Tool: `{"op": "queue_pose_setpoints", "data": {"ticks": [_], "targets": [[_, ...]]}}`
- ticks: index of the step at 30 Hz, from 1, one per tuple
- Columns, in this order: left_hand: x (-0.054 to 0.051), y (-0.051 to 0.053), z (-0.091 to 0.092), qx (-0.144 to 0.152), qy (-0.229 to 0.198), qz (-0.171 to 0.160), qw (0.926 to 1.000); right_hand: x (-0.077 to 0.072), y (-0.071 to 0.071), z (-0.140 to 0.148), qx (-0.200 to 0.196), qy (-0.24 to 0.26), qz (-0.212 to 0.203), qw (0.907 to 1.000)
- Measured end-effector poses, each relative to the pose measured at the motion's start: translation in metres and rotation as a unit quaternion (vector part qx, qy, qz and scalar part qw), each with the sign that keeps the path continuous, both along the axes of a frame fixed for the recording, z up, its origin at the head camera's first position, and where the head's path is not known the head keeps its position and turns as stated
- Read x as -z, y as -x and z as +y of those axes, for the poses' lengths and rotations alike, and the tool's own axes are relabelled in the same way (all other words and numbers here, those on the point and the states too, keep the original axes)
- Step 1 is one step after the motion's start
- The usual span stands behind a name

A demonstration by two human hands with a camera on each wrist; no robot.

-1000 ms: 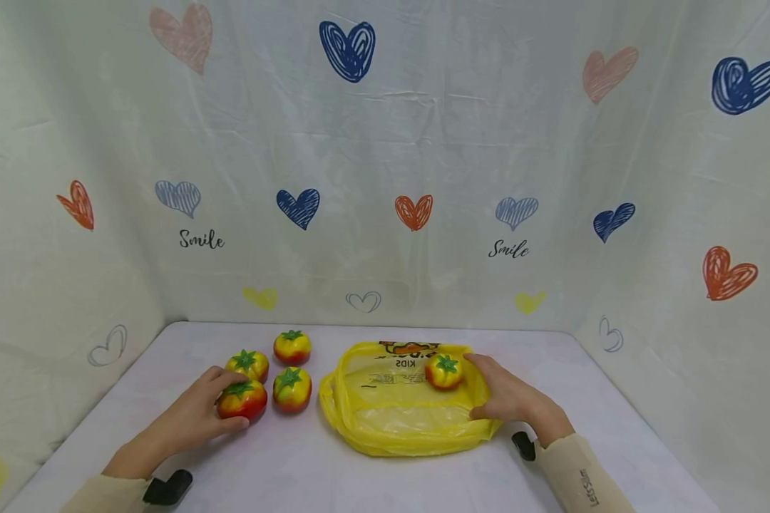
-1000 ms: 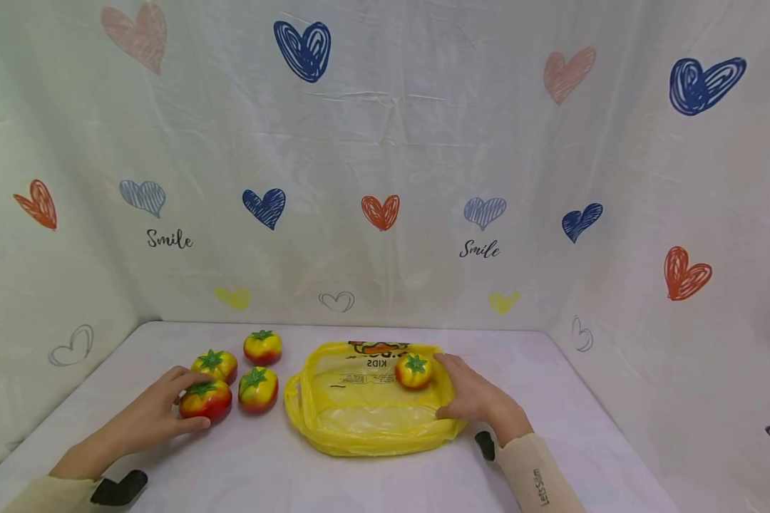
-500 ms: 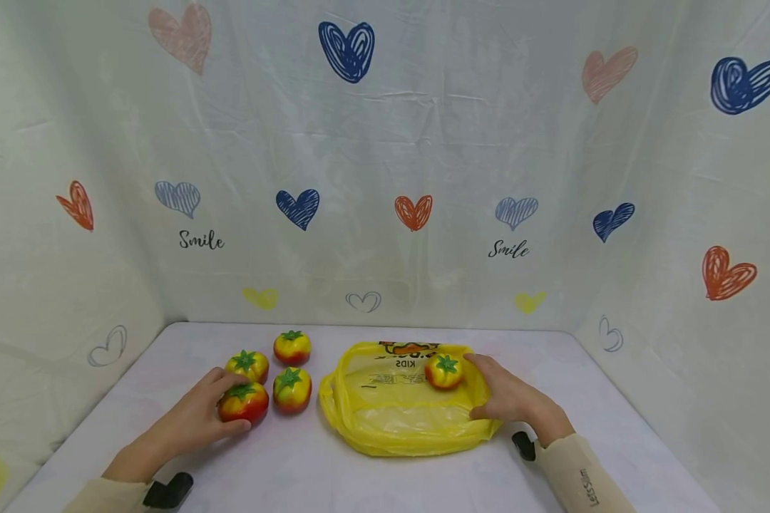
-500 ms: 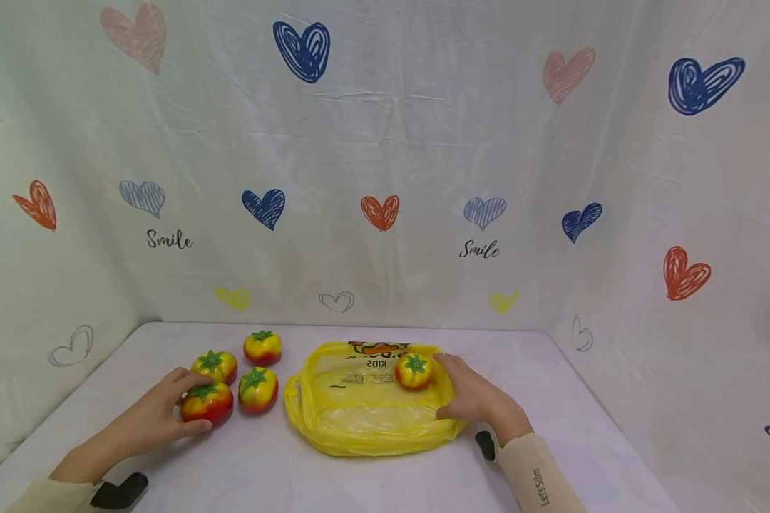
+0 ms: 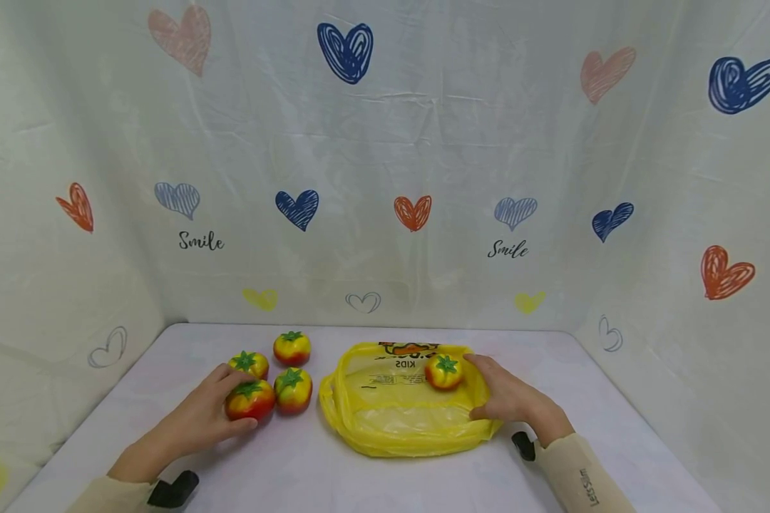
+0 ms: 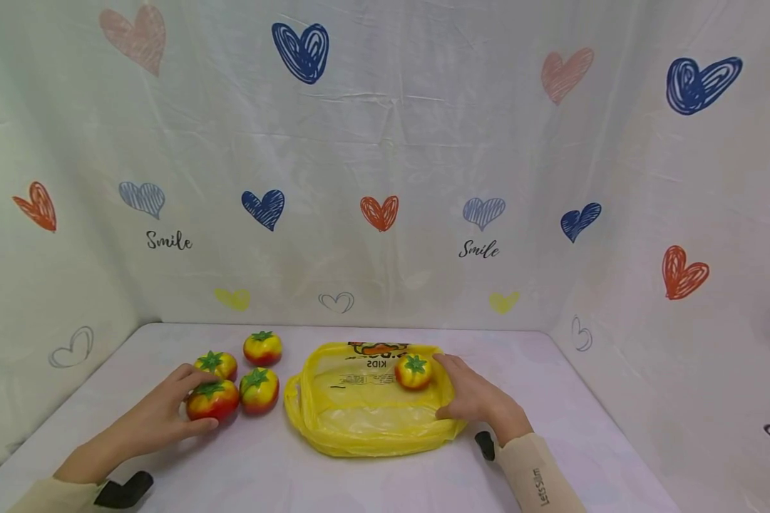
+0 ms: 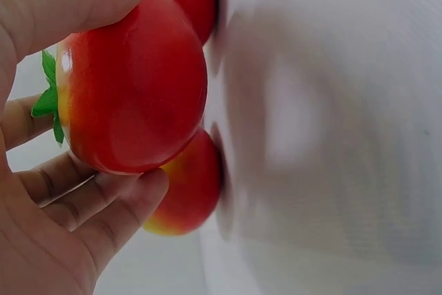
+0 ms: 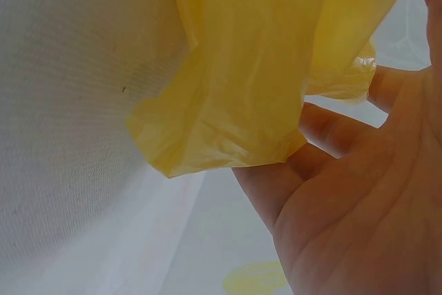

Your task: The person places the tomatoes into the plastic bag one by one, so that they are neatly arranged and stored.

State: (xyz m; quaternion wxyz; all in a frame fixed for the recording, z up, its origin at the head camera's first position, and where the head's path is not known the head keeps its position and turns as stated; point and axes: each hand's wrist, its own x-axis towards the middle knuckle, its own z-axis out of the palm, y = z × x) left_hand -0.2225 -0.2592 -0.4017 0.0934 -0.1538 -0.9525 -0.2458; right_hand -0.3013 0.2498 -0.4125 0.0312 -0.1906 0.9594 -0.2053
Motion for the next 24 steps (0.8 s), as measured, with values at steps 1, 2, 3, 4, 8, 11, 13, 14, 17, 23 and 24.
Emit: {"op": "queue_pose_setpoints", "data": {"ticks": [1, 2, 3, 4, 8, 11, 13, 14, 17, 23, 24], "targets": [[-0.001, 0.0, 0.0, 0.003, 0.001, 0.003, 1.0, 0.0, 0.0, 0.0, 0.0, 0.0, 0.0, 1.0], [-0.002, 0.0, 0.0, 0.005, 0.004, 0.007, 1.0, 0.0, 0.0, 0.0, 0.0, 0.001, -0.001, 1.0], [-0.002, 0.0, 0.001, 0.007, 0.006, 0.012, 0.9999, -0.001, 0.0, 0.0, 0.0, 0.001, -0.001, 1.0], [-0.003, 0.0, 0.001, 0.009, 0.008, 0.015, 0.9998, -0.001, -0.001, -0.001, 0.0, 0.002, -0.002, 1.0], [-0.008, 0.0, 0.001, 0.012, 0.012, 0.023, 0.9996, -0.001, 0.0, -0.001, 0.002, 0.001, -0.003, 1.0], [-0.012, 0.001, 0.0, 0.011, 0.013, 0.035, 0.9992, -0.001, 0.001, -0.001, 0.003, 0.002, -0.004, 1.0], [-0.014, 0.001, 0.0, 0.01, 0.014, 0.044, 0.9989, -0.001, 0.001, -0.002, 0.005, 0.001, -0.005, 1.0], [-0.015, 0.001, 0.0, 0.01, 0.014, 0.05, 0.9986, -0.001, 0.002, -0.002, 0.005, 0.001, -0.006, 1.0], [-0.019, 0.002, 0.001, 0.017, 0.011, 0.061, 0.9979, -0.002, 0.002, -0.002, 0.005, 0.003, -0.006, 1.0], [-0.024, 0.009, 0.012, 0.029, 0.004, 0.063, 0.9976, -0.001, 0.001, -0.002, 0.008, 0.002, -0.012, 0.9999], [-0.024, 0.01, 0.015, 0.03, 0.003, 0.061, 0.9977, -0.001, 0.001, -0.002, 0.01, 0.0, -0.014, 0.9998]]}}
